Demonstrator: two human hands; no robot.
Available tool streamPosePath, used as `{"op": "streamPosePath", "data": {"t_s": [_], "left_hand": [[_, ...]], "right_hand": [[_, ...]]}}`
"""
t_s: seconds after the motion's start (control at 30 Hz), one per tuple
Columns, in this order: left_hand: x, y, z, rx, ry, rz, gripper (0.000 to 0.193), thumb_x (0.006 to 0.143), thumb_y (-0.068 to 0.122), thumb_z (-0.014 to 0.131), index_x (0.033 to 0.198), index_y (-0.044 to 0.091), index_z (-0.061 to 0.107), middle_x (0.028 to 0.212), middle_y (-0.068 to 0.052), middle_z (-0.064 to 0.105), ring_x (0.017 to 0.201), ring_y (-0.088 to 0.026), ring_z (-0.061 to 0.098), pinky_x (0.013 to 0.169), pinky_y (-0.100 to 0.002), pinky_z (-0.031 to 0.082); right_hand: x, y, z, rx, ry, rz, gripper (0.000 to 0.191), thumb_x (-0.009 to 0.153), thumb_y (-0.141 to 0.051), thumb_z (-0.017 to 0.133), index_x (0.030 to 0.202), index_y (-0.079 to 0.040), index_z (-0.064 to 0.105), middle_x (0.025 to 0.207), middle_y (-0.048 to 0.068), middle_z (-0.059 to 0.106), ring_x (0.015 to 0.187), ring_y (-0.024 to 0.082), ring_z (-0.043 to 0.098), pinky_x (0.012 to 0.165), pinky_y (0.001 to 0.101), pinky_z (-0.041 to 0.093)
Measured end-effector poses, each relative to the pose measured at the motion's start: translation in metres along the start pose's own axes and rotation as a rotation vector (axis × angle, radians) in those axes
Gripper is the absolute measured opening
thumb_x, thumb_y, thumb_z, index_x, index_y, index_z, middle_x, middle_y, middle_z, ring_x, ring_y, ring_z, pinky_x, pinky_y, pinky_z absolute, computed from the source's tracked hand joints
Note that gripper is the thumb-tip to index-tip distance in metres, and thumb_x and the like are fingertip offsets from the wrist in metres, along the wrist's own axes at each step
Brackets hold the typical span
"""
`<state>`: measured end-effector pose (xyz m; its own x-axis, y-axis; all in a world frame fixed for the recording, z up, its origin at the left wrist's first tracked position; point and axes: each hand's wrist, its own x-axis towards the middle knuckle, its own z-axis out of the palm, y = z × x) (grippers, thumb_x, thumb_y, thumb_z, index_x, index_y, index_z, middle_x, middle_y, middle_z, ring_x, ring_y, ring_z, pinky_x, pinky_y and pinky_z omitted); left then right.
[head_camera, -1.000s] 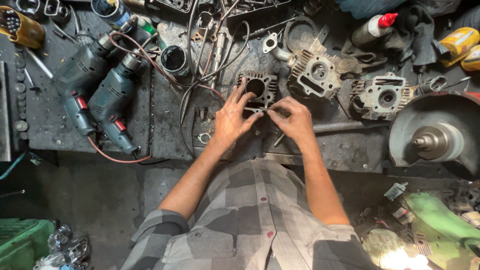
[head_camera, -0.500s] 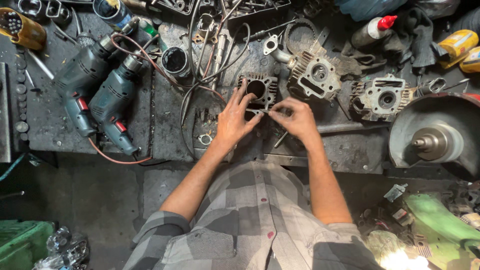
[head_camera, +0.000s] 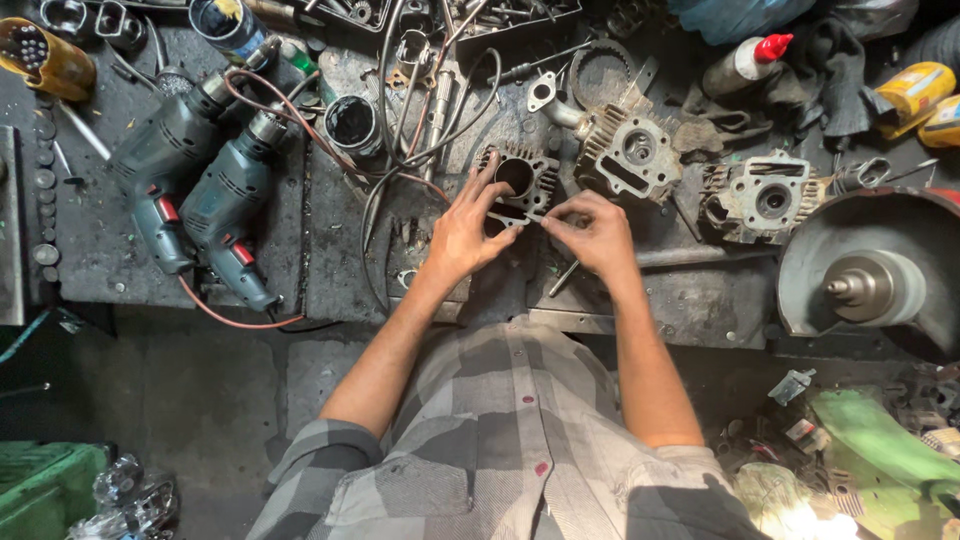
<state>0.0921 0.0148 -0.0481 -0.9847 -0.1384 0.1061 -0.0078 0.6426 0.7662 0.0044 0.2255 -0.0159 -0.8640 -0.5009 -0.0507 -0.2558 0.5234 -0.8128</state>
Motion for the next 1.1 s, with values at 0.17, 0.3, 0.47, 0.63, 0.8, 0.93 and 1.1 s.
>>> {"op": "streamPosePath", "data": {"t_s": [0.17,0.3,0.47,0.63,0.8,0.93,1.1], "left_hand": [[0.001,0.001,0.000,-0.017,0.002,0.005,0.058,0.084,0.043,0.078,0.131,0.015,0.060,0.169,-0.006,0.032,0.153,-0.040,0.036,0.112,-0.050,0.048],[0.002,0.000,0.000,-0.018,-0.005,0.004,0.057,0.085,0.045,0.078,0.130,0.015,0.060,0.168,-0.007,0.031,0.152,-0.041,0.035,0.111,-0.051,0.047],[0.001,0.001,0.001,-0.010,0.005,0.012,0.058,0.082,0.042,0.080,0.130,0.016,0.060,0.169,-0.007,0.031,0.152,-0.042,0.035,0.112,-0.051,0.047],[0.001,0.003,0.001,-0.044,0.019,0.008,0.058,0.080,0.035,0.083,0.130,0.016,0.060,0.168,-0.006,0.031,0.152,-0.042,0.034,0.113,-0.049,0.047],[0.002,0.005,0.001,-0.044,0.016,-0.009,0.057,0.080,0.033,0.083,0.129,0.016,0.060,0.168,-0.006,0.032,0.152,-0.041,0.035,0.113,-0.049,0.047],[0.002,0.005,0.001,-0.051,0.010,-0.023,0.057,0.078,0.031,0.083,0.129,0.017,0.061,0.168,-0.005,0.032,0.152,-0.040,0.035,0.112,-0.048,0.047],[0.002,0.005,0.001,-0.042,0.003,-0.011,0.058,0.079,0.031,0.084,0.129,0.016,0.060,0.168,-0.004,0.031,0.152,-0.040,0.034,0.113,-0.049,0.046]], "right_hand": [[-0.010,-0.007,0.005,-0.050,0.156,-0.127,0.016,0.084,-0.017,0.086,0.094,-0.008,0.077,0.091,0.005,0.071,0.081,0.018,0.071,0.072,0.0311,0.055],[-0.008,-0.010,0.008,-0.077,0.174,-0.088,0.016,0.086,-0.018,0.084,0.097,-0.008,0.078,0.089,0.006,0.071,0.078,0.020,0.070,0.070,0.0317,0.054],[0.002,-0.004,0.003,0.083,-0.067,0.119,0.020,0.085,-0.024,0.084,0.098,-0.009,0.079,0.089,0.005,0.077,0.076,0.021,0.068,0.067,0.0318,0.053],[0.001,0.002,0.003,-0.025,0.092,0.010,0.022,0.086,-0.027,0.084,0.101,-0.011,0.081,0.096,0.003,0.078,0.084,0.013,0.073,0.072,0.0306,0.056],[0.001,-0.001,0.004,-0.009,0.034,0.143,0.024,0.085,-0.029,0.084,0.101,-0.012,0.080,0.091,0.003,0.077,0.077,0.014,0.071,0.069,0.0316,0.056],[-0.001,-0.006,0.004,-0.069,0.009,0.190,0.021,0.087,-0.029,0.085,0.102,-0.014,0.082,0.083,0.007,0.077,0.072,0.017,0.067,0.065,0.0331,0.051],[-0.005,-0.014,0.007,-0.092,0.060,0.052,0.020,0.084,-0.028,0.084,0.096,-0.013,0.080,0.087,0.004,0.077,0.072,0.016,0.072,0.066,0.0317,0.054]]}}
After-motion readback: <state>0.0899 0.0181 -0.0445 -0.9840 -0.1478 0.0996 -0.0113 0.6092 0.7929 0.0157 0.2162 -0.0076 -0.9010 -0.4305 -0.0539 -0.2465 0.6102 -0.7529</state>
